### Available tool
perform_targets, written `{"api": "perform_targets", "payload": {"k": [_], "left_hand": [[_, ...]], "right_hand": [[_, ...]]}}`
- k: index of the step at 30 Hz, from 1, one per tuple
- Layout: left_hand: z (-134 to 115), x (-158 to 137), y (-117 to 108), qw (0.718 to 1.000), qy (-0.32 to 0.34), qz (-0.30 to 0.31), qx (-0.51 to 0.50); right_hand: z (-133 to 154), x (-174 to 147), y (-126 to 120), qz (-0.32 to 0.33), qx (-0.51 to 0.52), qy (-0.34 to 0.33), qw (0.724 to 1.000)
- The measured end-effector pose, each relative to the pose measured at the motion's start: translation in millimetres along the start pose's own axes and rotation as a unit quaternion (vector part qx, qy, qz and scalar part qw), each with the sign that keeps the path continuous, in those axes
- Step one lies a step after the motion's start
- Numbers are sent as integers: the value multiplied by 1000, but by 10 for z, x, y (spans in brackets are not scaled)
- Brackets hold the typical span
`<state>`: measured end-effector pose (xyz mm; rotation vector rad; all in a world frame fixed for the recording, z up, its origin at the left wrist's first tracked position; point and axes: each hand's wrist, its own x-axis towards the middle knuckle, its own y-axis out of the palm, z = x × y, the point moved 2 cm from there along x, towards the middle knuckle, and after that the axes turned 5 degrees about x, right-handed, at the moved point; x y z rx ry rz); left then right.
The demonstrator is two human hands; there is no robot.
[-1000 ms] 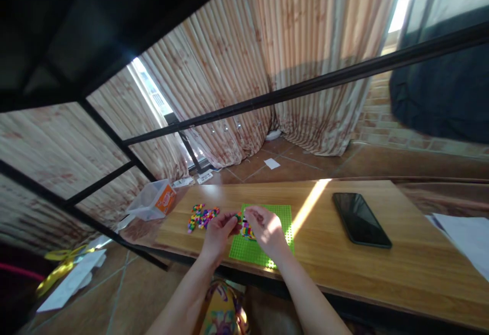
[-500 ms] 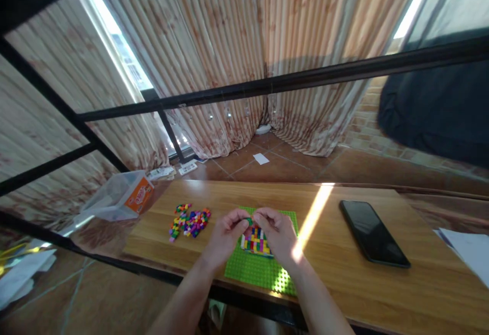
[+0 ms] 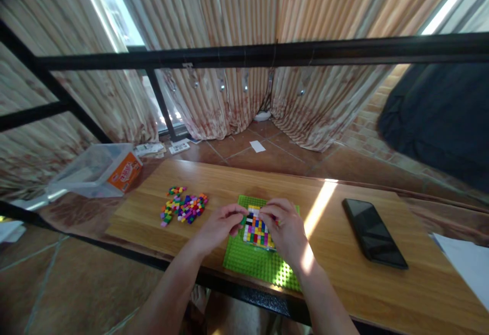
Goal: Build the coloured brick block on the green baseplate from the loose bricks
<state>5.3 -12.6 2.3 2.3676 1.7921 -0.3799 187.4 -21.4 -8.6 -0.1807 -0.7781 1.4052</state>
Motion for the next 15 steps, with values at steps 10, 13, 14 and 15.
{"api": "perform_targets", "payload": {"k": [10, 13, 14, 15], "left_hand": [[10, -76, 47, 997, 31, 58, 34], [-46, -113, 47, 995, 30, 85, 33], [-68, -127, 49, 995, 27, 93, 31], [-91, -140, 50, 994, 23, 99, 30]], "right_hand": [[38, -5, 106, -28, -35, 26, 999], [34, -4, 125, -34, -15, 48, 998], [24, -1, 127, -35, -7, 54, 998], [9, 2, 125, -37, 3, 61, 997]]}}
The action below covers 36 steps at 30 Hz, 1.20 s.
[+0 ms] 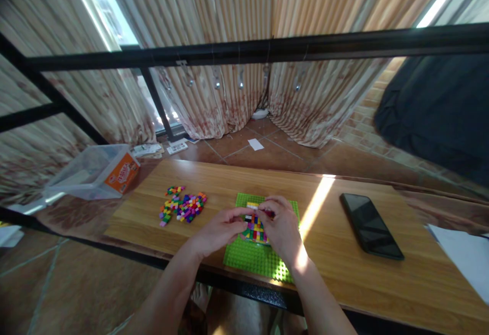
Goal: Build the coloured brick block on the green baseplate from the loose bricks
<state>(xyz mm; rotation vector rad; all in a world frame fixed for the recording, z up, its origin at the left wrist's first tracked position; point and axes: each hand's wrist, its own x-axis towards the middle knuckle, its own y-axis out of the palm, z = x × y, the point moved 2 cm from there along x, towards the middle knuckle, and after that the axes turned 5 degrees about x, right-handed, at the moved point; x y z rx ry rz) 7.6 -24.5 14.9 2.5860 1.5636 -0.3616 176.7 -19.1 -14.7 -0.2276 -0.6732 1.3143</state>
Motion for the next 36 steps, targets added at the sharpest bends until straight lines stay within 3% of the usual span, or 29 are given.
{"api": "perform_targets", "payload": {"k": [9, 19, 36], "left_hand": [[-56, 14, 16, 999, -25, 6, -33], [-25, 42, -9, 999, -2, 42, -11], [100, 95, -118, 997, -15, -46, -63]], "right_hand": [[-193, 26, -49, -7, 106, 74, 992], [-112, -12, 64, 13, 42, 66, 997], [-94, 14, 85, 38, 44, 96, 994]]}}
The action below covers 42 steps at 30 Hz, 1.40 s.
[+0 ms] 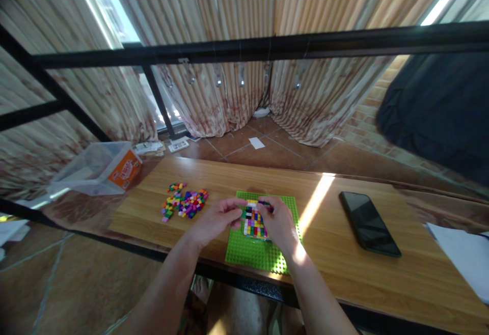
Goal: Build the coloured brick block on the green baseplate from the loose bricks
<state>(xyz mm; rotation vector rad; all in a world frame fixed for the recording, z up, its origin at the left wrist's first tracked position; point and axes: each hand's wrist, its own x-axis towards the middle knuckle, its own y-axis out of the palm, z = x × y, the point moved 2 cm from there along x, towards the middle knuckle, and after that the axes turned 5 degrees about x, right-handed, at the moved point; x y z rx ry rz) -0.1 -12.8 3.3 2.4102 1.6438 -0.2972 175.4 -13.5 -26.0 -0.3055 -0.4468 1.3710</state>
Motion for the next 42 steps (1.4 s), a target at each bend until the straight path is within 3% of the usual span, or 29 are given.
{"api": "perform_targets", "payload": {"k": [6, 11, 16, 21, 28, 38, 42], "left_hand": [[-13, 3, -23, 1000, -4, -19, -24], [-52, -4, 9, 999, 13, -33, -36], [-96, 8, 47, 996, 46, -53, -51], [-128, 12, 74, 990, 111, -62, -66], [-119, 18, 78, 985, 149, -72, -45], [-126, -6, 103, 984, 154, -70, -50], [-154, -14, 115, 985, 134, -83, -73]], "right_hand": [[-38, 0, 1, 3, 27, 15, 1000], [138, -67, -89, -73, 31, -108, 991], [361, -159, -71, -40, 39, -167, 984], [401, -173, 8, 8, 88, -133, 987], [399, -165, 64, -4, 275, -38, 961], [415, -150, 29, 38, 342, 1, 939], [372, -137, 30, 17, 308, -9, 951]]}}
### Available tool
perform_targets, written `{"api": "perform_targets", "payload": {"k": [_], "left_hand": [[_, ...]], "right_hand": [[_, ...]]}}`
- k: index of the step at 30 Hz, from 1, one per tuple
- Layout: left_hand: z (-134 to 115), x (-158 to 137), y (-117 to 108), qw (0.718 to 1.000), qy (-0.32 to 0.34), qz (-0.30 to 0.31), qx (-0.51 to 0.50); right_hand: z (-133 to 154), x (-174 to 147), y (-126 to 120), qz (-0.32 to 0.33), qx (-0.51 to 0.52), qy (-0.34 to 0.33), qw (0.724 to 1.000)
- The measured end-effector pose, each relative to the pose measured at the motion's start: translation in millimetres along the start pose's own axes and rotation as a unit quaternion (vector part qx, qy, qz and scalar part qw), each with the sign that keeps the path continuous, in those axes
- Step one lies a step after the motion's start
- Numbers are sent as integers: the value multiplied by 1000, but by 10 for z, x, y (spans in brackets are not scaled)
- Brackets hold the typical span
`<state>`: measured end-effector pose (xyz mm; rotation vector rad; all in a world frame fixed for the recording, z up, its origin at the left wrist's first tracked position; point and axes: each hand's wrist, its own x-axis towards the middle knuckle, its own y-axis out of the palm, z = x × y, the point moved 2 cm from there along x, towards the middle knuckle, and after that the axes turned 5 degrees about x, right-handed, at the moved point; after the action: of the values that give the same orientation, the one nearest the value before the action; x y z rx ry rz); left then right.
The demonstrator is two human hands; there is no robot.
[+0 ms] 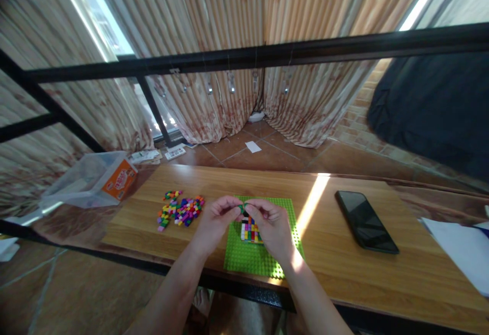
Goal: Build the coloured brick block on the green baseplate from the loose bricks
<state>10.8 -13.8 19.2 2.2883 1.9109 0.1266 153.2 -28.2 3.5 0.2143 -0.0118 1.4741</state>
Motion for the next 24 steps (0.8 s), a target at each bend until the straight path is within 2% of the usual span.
{"api": "perform_targets", "payload": {"k": [4, 7, 11, 15, 18, 24], "left_hand": [[0, -19, 5, 998, -58, -19, -19], [35, -36, -2, 993, -111, -25, -27], [89, -45, 7, 992, -128, 2, -18], [126, -46, 13, 991, -136, 13, 3], [131, -48, -4, 990, -142, 10, 4], [121, -48, -49, 991, -129, 35, -26]], "right_hand": [[-19, -10, -62, -3, -122, -67, 990], [-10, -27, -86, -1, -213, -121, 969], [21, -44, -47, 22, -295, -182, 938], [27, -52, -9, 48, -332, -228, 914], [-5, -55, -14, 62, -339, -244, 906], [-45, -65, -13, 67, -306, -221, 923]]}}
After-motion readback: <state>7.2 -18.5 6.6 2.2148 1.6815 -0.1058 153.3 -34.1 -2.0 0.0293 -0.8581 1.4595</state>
